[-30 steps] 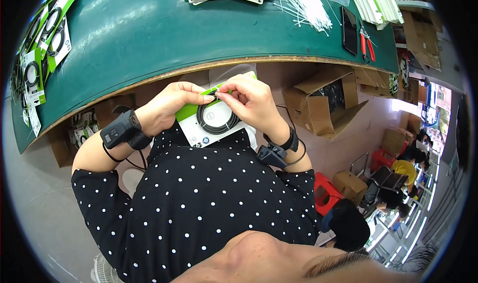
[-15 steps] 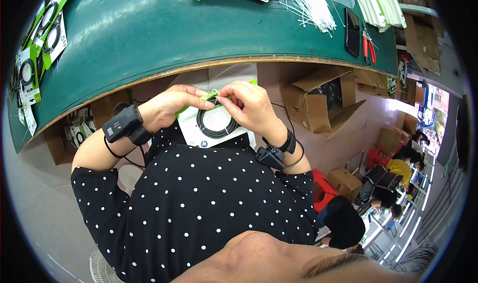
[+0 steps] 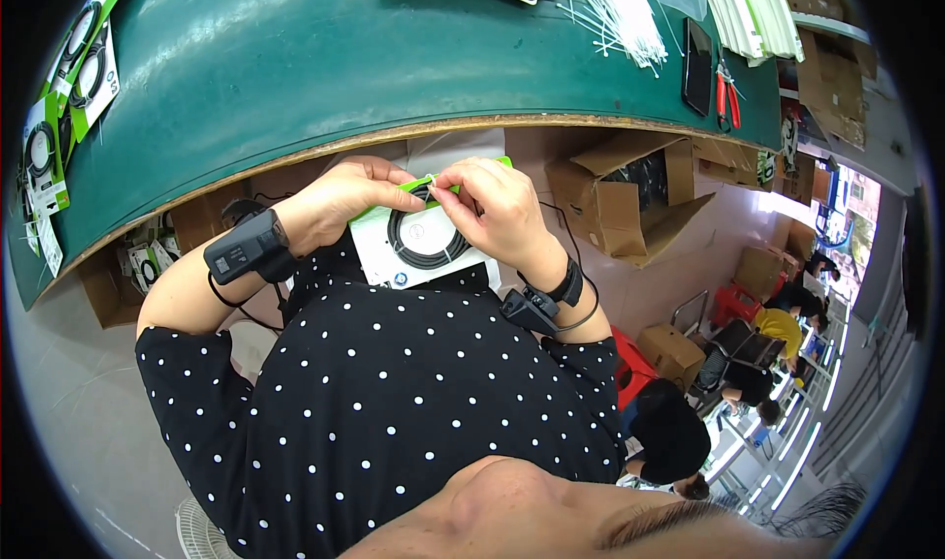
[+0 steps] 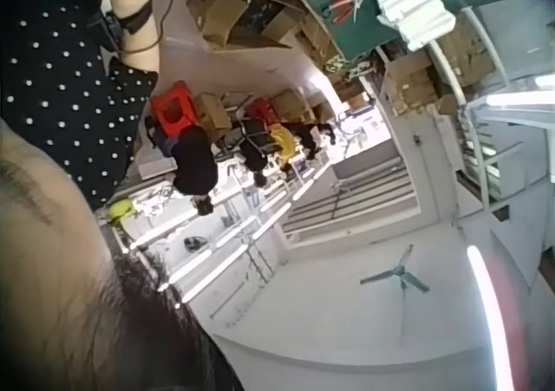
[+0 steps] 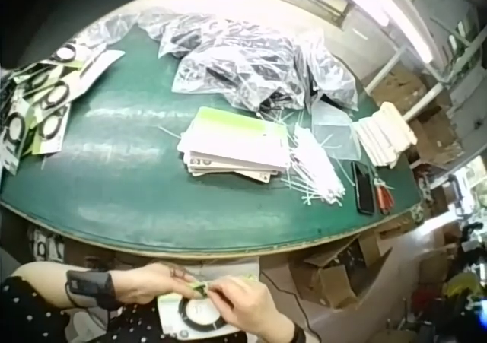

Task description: The person picks up a cable and a card, fits the cable into the card, and secures it by hand with a zip tie before repeating the process for a second cable.

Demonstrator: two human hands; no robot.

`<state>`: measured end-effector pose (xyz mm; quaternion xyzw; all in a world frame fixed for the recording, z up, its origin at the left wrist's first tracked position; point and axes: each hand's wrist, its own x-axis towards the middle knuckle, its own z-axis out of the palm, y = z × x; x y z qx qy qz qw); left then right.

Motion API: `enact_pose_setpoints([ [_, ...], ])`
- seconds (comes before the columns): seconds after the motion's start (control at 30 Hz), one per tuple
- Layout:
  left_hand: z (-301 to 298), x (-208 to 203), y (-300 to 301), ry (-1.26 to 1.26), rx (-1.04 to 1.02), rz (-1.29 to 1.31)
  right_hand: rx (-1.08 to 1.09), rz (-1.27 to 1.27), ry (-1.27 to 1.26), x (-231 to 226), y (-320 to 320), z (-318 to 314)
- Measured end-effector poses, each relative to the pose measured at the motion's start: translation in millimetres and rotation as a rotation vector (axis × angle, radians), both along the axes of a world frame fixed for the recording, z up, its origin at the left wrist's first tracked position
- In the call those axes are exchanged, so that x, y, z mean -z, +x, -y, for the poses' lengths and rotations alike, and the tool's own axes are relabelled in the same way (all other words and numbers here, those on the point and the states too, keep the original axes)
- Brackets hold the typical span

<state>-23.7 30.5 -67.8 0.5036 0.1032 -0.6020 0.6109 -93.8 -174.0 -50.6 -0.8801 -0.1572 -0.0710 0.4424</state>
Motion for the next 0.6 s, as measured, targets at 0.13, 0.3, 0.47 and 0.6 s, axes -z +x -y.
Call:
enact_pose_setpoints([
  [0.13,-0.7,3.5,1.9,-0.012,0.004,-0.011,-0.002,0.03,-0.044,-1.2,3.0,-0.1],
  [0.3,-0.6,6.0,1.6,-0.003,-0.013,-0.013,-0.007,0.013,-0.063,0.4,3.6,0.7],
  [0.47,0.5,6.5,1.2,0.029,-0.056,-0.035,0.005,0.035,-0.05,2.4,1.4,0.4],
  [0.6,0.3,6.7,1.2,0.035,-0.043,-0.037,0.01,0.06,-0.071,3.5,-1.9,0.1],
])
